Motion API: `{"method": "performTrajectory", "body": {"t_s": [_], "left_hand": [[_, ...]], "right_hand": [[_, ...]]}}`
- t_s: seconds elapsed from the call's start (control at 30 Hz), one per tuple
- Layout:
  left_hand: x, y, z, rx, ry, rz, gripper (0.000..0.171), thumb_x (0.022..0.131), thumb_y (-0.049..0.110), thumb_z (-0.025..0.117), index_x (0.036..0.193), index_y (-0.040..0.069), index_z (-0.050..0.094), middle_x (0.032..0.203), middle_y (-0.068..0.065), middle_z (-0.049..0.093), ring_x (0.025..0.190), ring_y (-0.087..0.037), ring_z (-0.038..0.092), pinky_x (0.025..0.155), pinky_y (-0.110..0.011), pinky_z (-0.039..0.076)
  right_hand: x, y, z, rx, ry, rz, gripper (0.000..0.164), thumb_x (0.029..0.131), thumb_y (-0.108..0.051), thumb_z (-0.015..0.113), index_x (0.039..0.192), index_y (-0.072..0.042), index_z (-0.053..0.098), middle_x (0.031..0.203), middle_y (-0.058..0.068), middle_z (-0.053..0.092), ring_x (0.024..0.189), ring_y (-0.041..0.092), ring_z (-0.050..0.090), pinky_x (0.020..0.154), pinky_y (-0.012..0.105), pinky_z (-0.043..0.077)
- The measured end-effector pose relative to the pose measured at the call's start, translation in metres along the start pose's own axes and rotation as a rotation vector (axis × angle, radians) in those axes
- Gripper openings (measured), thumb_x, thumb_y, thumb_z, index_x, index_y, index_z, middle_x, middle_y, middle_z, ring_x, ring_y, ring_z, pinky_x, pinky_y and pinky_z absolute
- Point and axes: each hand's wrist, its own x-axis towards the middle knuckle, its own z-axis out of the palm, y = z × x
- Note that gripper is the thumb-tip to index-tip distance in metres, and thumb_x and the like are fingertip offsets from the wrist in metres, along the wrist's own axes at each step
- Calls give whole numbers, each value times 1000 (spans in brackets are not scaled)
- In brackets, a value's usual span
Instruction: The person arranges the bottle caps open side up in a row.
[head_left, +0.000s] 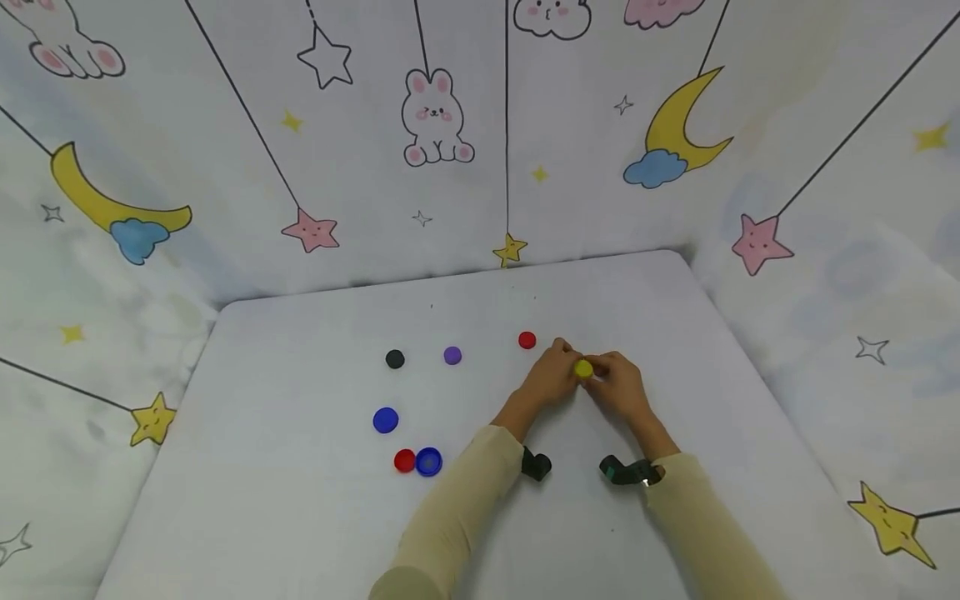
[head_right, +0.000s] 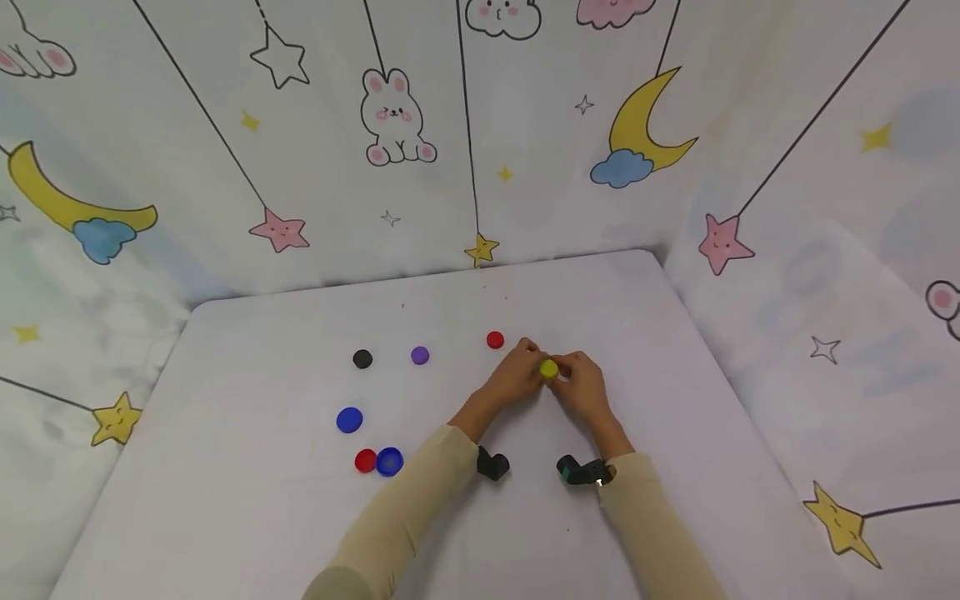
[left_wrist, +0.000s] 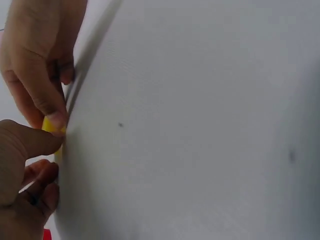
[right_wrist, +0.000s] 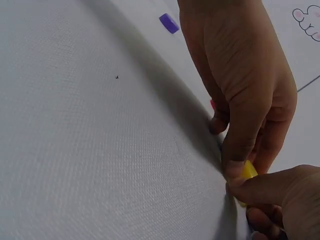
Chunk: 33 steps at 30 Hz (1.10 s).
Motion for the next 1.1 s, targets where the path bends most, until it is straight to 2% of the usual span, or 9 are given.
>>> {"method": "performTrajectory", "body": {"t_s": [0.13,0.2,0.3,0.4,0.53,0.77,0.93,1.1], "left_hand": [[-6,-14,3,-98,8,16,34,95,20,65,127,10,64,121,-5,57,108,-13,58,100,-21,46],[-11,-25,-1,-143,6,36,34,95,20,66,127,10,64,117,-3,59,104,-12,58,97,-20,46],[-22,-37,-16,-170,-11,61,35,94,19,68,126,8,64,110,-3,61,97,-12,58,89,-19,49],[-36,-42,-38,-178,-16,86,35,92,18,70,124,7,66,107,-4,62,92,-12,58,83,-18,50],[-52,-38,-65,-239,23,121,33,92,15,70,124,6,66,106,-6,63,91,-13,61,82,-15,51],[-82,-25,-110,-343,124,173,33,90,10,71,123,6,66,105,-5,63,91,-13,63,84,-16,53],[-103,-8,-138,-418,216,178,35,89,10,72,124,6,66,107,-4,64,91,-12,62,85,-17,53],[-126,1,-160,-471,294,191,35,88,11,74,122,8,68,108,-1,65,93,-10,63,85,-21,54]], "right_hand": [[-4,-7,5,29,10,-26,37,82,0,74,118,6,66,105,23,66,96,38,65,86,51,54],[-5,-13,9,51,9,-43,37,82,0,75,118,5,67,106,22,68,94,36,67,84,49,55],[-5,-24,15,88,-10,-84,37,83,1,75,119,4,67,108,21,70,91,33,67,81,45,57],[-4,-36,19,114,-21,-134,37,83,-1,75,119,3,67,110,19,70,90,28,67,79,38,58],[-3,-55,14,164,-5,-180,37,83,-3,77,119,-1,68,109,13,71,89,24,67,78,30,57],[-5,-99,-11,218,-2,-262,37,83,-8,78,119,-8,69,109,6,71,93,18,64,81,23,54],[-8,-128,-27,387,-10,-301,35,84,-2,75,119,-5,69,110,9,70,94,12,61,85,17,51],[-11,-156,-37,520,-54,-363,34,84,4,73,118,-1,68,108,14,68,93,12,61,86,19,52]]}}
